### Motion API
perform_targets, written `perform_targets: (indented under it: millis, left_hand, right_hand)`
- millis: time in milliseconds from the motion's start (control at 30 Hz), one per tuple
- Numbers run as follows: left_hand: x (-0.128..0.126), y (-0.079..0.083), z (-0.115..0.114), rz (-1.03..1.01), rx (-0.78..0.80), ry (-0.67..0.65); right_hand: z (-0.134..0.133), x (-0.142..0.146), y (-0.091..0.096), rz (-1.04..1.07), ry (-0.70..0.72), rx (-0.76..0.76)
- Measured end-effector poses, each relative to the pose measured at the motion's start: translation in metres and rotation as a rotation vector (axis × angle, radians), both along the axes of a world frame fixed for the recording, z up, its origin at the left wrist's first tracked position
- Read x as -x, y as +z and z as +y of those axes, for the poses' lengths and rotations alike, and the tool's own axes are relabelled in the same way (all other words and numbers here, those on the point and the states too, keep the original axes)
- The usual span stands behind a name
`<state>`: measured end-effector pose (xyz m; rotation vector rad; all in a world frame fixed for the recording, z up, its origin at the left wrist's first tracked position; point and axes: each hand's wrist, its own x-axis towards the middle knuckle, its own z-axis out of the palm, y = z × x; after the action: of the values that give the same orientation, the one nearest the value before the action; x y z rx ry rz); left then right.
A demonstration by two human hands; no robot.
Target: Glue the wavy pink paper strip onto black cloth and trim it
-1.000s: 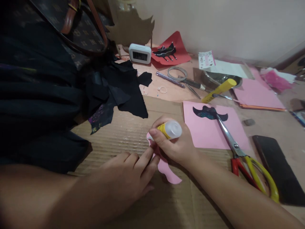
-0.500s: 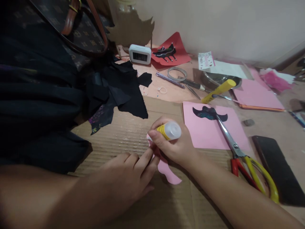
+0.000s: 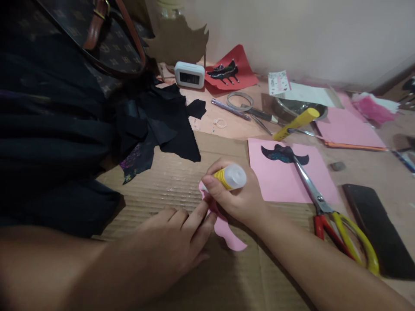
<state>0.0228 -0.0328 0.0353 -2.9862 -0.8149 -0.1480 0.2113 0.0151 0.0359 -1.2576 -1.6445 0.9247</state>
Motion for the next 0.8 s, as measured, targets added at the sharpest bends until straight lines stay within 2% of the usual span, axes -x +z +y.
perform_targets:
  millis: [300,500,700,800]
  left_hand:
    - [-0.0003,0.0048,0.0027,0.006,0.012,-0.002]
    - [-0.0009,0.0029,0.0007,0.033,0.037,0.004]
    - [0.0009,0.0021,0.0010,0.013,0.019,-0.007]
    - [0.0003,0.0035,0.0013,0.041,0.042,0.001]
  right_hand:
    - [0.0010,0.0005,-0.0019,0.002,-0.001,-0.016]
    - [0.0023,0.0009,0.0011,-0.039,-0.119,-0.029]
    - [0.0020,0.0000,-0.0003,-0.017,0.006,-0.036]
    - [0.0024,0.0008,-0.0010,-0.035,-0.042,-0.029]
